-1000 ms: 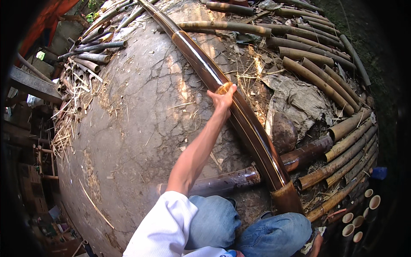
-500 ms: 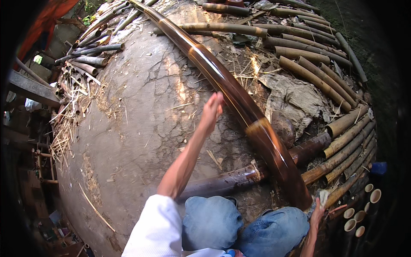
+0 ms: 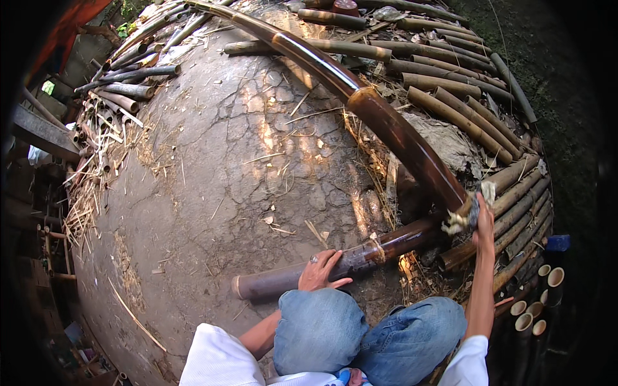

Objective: The person sits on the ground and rubs a long bamboo pole with a cloth to polish its surface. They rotate the pole and continue rubbing along its length, then stand briefly before resuming the same rubbing action on the pole.

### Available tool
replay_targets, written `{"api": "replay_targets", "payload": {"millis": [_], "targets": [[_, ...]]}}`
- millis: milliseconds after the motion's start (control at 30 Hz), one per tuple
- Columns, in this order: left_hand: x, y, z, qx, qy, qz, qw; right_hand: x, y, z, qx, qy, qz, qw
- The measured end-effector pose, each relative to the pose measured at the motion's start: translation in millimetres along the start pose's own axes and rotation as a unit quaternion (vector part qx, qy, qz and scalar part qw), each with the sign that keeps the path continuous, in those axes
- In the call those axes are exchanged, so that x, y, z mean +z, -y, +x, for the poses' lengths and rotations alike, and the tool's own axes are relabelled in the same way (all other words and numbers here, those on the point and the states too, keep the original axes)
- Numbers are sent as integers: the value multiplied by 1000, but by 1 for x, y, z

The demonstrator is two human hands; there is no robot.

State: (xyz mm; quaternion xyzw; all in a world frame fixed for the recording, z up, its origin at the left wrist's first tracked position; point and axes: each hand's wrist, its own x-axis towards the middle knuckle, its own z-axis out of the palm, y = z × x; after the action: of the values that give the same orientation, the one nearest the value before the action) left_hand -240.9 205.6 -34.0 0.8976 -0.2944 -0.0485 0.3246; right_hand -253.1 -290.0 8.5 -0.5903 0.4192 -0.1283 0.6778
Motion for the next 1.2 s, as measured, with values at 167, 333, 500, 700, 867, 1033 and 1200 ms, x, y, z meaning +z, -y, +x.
{"api": "replay_targets", "payload": {"millis": [167, 333, 500, 700, 867, 1033, 1200], "targets": [[4, 7, 2, 26, -61, -12, 998, 16, -15, 90, -33, -12, -120, 992], [8, 4, 2, 36, -64, 7, 997, 37, -9, 90, -126, -164, -275, 939], [9, 5, 3, 51, -85, 5, 995, 61, -2, 51, -160, -208, -330, 907], [4, 5, 7, 42, -73, -5, 996, 76, -12, 28, -160, -255, -340, 891], [3, 4, 9, 43, -49, -7, 998, 74, -22, 13, -208, -193, -303, 910], [6, 4, 12, 55, -49, 69, 995, 80, -21, 5, -148, -166, -282, 933], [6, 6, 12, 55, -18, 83, 995, 114, 3, 21, -133, -52, -174, 974]]}}
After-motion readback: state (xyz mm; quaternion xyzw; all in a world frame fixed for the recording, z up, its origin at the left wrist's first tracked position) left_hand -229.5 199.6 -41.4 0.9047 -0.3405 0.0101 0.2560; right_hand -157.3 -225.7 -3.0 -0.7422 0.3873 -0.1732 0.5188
